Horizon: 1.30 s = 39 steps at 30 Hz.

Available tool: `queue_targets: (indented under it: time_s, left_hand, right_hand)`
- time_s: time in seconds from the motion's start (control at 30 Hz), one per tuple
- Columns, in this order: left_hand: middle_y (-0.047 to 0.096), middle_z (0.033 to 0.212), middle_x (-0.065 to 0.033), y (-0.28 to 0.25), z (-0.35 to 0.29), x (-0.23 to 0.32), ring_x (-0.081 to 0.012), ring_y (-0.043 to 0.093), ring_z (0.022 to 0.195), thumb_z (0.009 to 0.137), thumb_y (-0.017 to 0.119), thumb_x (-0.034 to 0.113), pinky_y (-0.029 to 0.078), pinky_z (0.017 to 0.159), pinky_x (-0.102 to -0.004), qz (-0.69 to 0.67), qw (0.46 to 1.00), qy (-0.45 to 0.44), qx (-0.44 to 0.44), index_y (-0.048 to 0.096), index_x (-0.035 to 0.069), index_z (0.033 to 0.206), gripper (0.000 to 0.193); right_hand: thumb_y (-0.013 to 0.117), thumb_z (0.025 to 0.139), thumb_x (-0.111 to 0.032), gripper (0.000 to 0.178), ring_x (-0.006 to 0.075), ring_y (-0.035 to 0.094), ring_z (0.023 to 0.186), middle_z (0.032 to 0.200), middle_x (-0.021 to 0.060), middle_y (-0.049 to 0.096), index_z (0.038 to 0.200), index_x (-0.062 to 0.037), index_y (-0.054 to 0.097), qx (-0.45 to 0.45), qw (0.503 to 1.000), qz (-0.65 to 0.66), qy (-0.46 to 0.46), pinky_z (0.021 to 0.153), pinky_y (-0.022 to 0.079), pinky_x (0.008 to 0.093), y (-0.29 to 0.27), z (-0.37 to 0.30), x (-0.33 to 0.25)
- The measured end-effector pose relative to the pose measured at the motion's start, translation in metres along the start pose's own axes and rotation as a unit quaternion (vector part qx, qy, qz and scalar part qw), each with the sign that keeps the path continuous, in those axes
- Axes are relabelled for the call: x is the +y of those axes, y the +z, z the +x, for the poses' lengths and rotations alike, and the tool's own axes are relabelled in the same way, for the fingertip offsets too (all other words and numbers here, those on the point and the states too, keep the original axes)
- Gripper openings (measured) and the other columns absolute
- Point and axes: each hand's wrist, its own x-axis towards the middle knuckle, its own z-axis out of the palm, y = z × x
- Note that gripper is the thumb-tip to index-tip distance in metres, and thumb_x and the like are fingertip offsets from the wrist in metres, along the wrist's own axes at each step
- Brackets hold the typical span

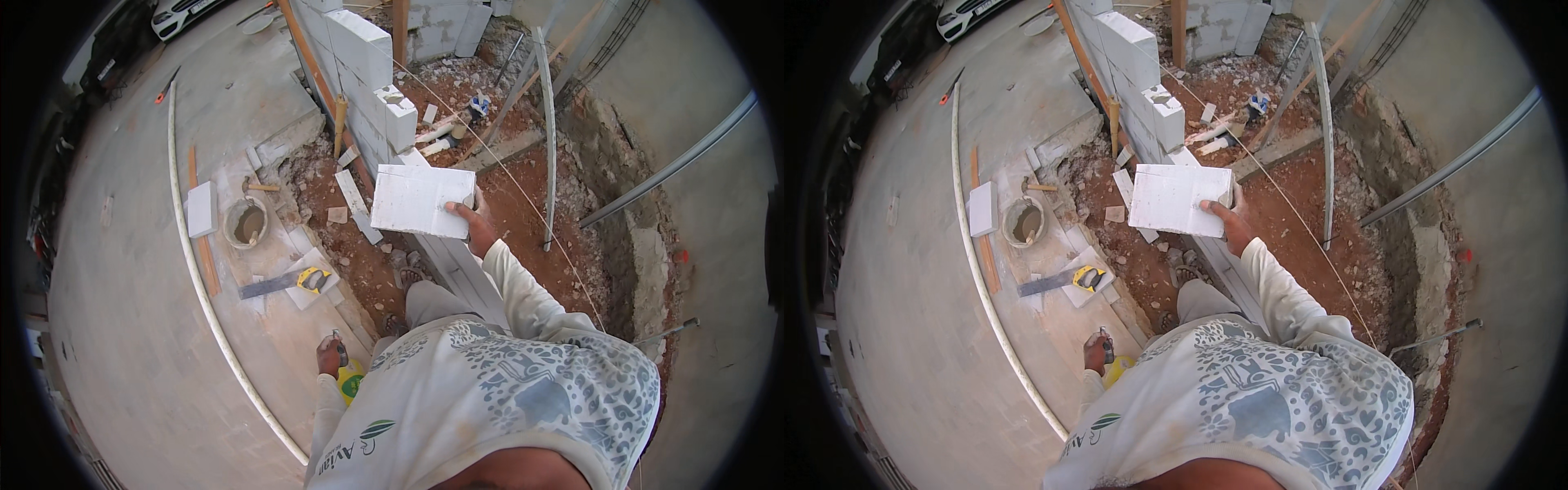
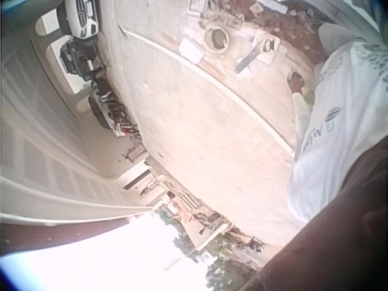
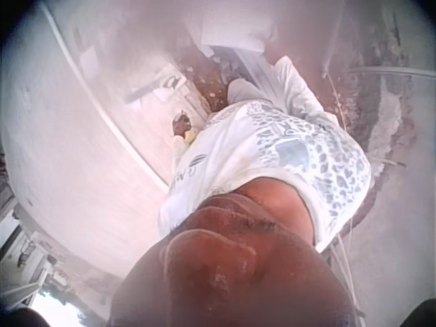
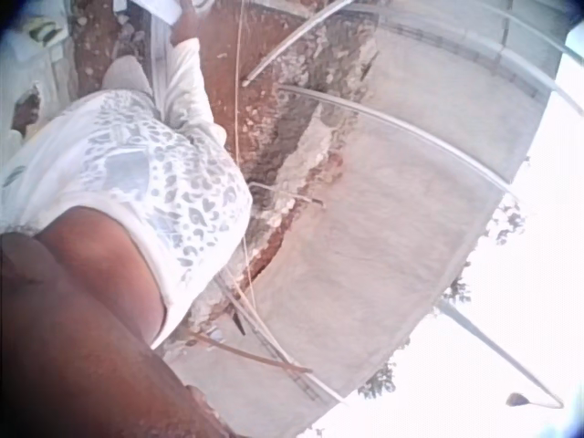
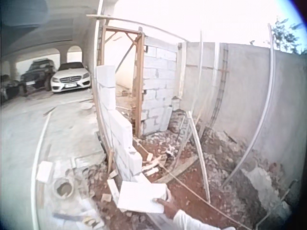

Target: The person uses a hammer to adjust a white block on a wall, then measures a block with a tape measure. They pick up a smaller block, apply mortar to it with a trowel, and place it into a gap at the base of the wall, pressing it into position.

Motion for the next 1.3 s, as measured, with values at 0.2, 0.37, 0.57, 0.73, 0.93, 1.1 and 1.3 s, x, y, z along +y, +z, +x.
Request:
queue_targets:
  time_s: [0.2,0.37,0.57,0.73,0.93,1.1,1.3]
  left_hand:
    - [0.065,0.083,-0.0029,0.050,0.032,0.110,-0.0150,0.062,0.068,0.100,0.060,0.028,0.055,0.055,-0.0363,-0.038,0.997,-0.070,-0.021,0.066,0.012,0.102,0.017]
    - [0.063,0.082,-0.0036,0.047,0.083,0.152,-0.0177,0.064,0.069,0.100,0.058,0.025,0.056,0.055,-0.0390,0.010,0.998,-0.050,-0.046,0.065,0.012,0.104,0.015]
    - [0.064,0.080,-0.0041,0.050,0.127,0.141,-0.0158,0.061,0.060,0.098,0.059,0.024,0.056,0.050,-0.0381,-0.016,0.998,-0.060,-0.018,0.068,0.011,0.101,0.016]
    - [0.068,0.086,-0.0047,-0.022,0.178,0.023,-0.0208,0.067,0.077,0.095,0.061,0.023,0.057,0.071,-0.0414,0.362,0.905,0.216,-0.061,0.070,0.009,0.105,0.020]
    - [0.070,0.089,-0.0047,-0.033,0.192,-0.022,-0.0219,0.068,0.088,0.093,0.062,0.022,0.056,0.083,-0.0407,0.504,0.812,0.283,-0.079,0.072,0.008,0.108,0.023]
    - [0.070,0.090,-0.0046,-0.054,0.198,-0.021,-0.0218,0.068,0.092,0.091,0.063,0.021,0.055,0.087,-0.0392,0.518,0.805,0.278,-0.075,0.072,0.007,0.109,0.025]
    - [0.070,0.089,-0.0045,-0.068,0.228,0.004,-0.0220,0.068,0.092,0.090,0.064,0.021,0.054,0.086,-0.0391,0.407,0.896,0.146,-0.100,0.072,0.007,0.108,0.024]
  right_hand:
    - [0.080,0.077,-0.016,0.088,0.0277,0.062,0.118,0.131,0.0165,0.057,0.151,-0.0051,0.034,-0.033,0.985,0.165,-0.025,0.100,0.053,0.0388,0.026,0.066,-0.018]
    - [0.086,0.071,-0.024,0.094,0.0283,0.061,0.118,0.131,0.0201,0.057,0.148,0.0012,0.039,0.034,0.976,-0.118,-0.179,0.100,0.052,0.0392,0.063,0.134,-0.053]
    - [0.088,0.067,-0.040,0.117,0.0420,0.064,0.117,0.127,0.0277,0.063,0.156,0.0003,0.022,0.174,0.879,-0.419,-0.147,0.105,0.048,0.0464,0.039,0.219,-0.080]
    - [0.085,0.067,-0.043,0.118,0.0433,0.064,0.114,0.128,0.0249,0.064,0.161,-0.0098,0.020,0.122,0.810,-0.536,-0.203,0.098,0.051,0.0497,0.071,0.245,-0.106]
    - [0.085,0.065,-0.045,0.111,0.0414,0.067,0.112,0.124,0.0230,0.067,0.156,-0.0121,0.030,0.156,0.724,-0.657,-0.143,0.094,0.053,0.0493,0.082,0.282,-0.129]
    - [0.088,0.059,-0.044,0.093,0.0390,0.070,0.108,0.118,0.0188,0.072,0.140,-0.0111,0.057,0.124,0.707,-0.678,-0.159,0.093,0.054,0.0484,0.106,0.321,-0.156]
    - [0.089,0.059,-0.046,0.076,0.0349,0.072,0.104,0.110,0.0150,0.075,0.124,-0.0135,0.071,0.092,0.680,-0.720,-0.103,0.090,0.055,0.0457,0.132,0.361,-0.174]
